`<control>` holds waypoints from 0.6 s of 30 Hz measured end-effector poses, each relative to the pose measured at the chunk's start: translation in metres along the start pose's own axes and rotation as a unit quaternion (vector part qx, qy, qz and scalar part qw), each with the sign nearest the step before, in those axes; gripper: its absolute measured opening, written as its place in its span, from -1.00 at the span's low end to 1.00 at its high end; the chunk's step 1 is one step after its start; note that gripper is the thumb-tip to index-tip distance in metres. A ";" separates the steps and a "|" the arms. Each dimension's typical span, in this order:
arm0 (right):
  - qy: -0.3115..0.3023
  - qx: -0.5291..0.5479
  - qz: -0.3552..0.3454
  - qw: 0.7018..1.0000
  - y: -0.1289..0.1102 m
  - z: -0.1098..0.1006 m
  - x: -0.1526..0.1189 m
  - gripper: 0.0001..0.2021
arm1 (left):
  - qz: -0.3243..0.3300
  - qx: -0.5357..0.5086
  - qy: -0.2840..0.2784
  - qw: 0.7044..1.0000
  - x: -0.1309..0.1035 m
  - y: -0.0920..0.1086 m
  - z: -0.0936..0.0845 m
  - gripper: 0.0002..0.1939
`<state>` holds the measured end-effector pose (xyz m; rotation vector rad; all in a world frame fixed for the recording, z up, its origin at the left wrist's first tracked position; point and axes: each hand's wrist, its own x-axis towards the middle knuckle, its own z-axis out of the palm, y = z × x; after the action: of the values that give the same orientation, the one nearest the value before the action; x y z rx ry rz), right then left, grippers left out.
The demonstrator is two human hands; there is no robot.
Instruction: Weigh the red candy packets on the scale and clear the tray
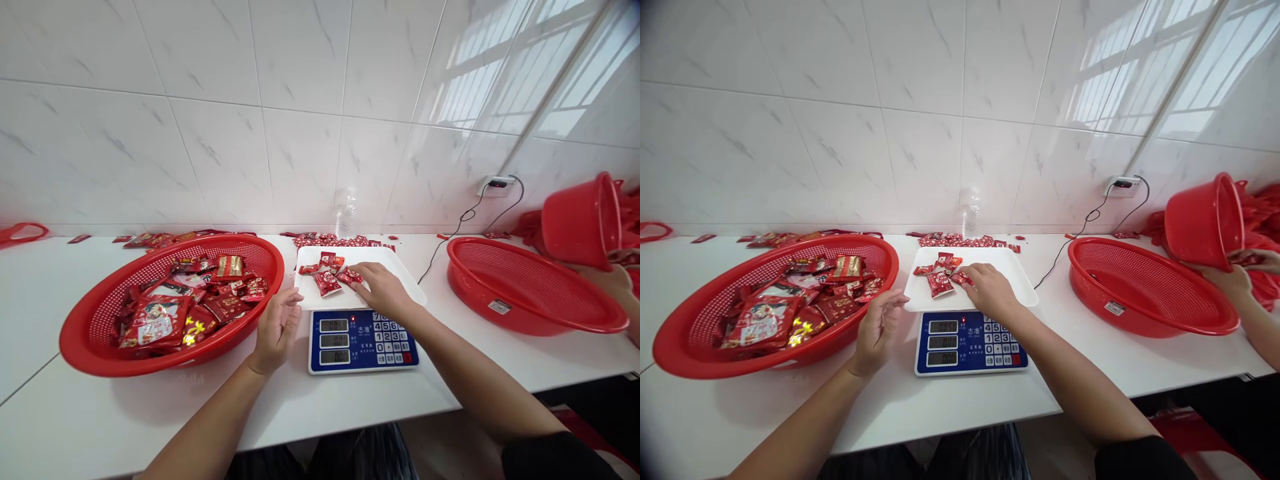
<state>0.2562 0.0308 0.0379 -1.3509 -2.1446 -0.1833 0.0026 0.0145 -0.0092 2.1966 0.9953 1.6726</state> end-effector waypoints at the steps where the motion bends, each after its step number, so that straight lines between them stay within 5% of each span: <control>1: -0.021 -0.002 0.013 1.000 0.002 0.000 0.003 -0.70 | 0.001 -0.001 0.000 1.000 0.000 0.001 0.000 -0.70; 5: -0.076 0.015 0.014 0.997 0.007 0.006 0.009 -0.73 | 0.008 -0.004 0.004 1.000 0.000 0.003 -0.001 -0.71; 13: -0.081 0.106 0.035 0.991 0.008 0.013 0.024 -0.67 | 0.007 -0.020 0.002 1.000 -0.002 0.001 -0.001 -0.70; 18: -0.170 0.096 0.021 0.981 -0.009 0.022 0.040 -0.36 | 0.007 -0.015 0.010 1.000 -0.002 0.001 -0.001 -0.71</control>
<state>0.2273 0.0671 0.0431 -1.3893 -2.3346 0.2857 0.0011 0.0123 -0.0103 2.1774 0.9560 1.7072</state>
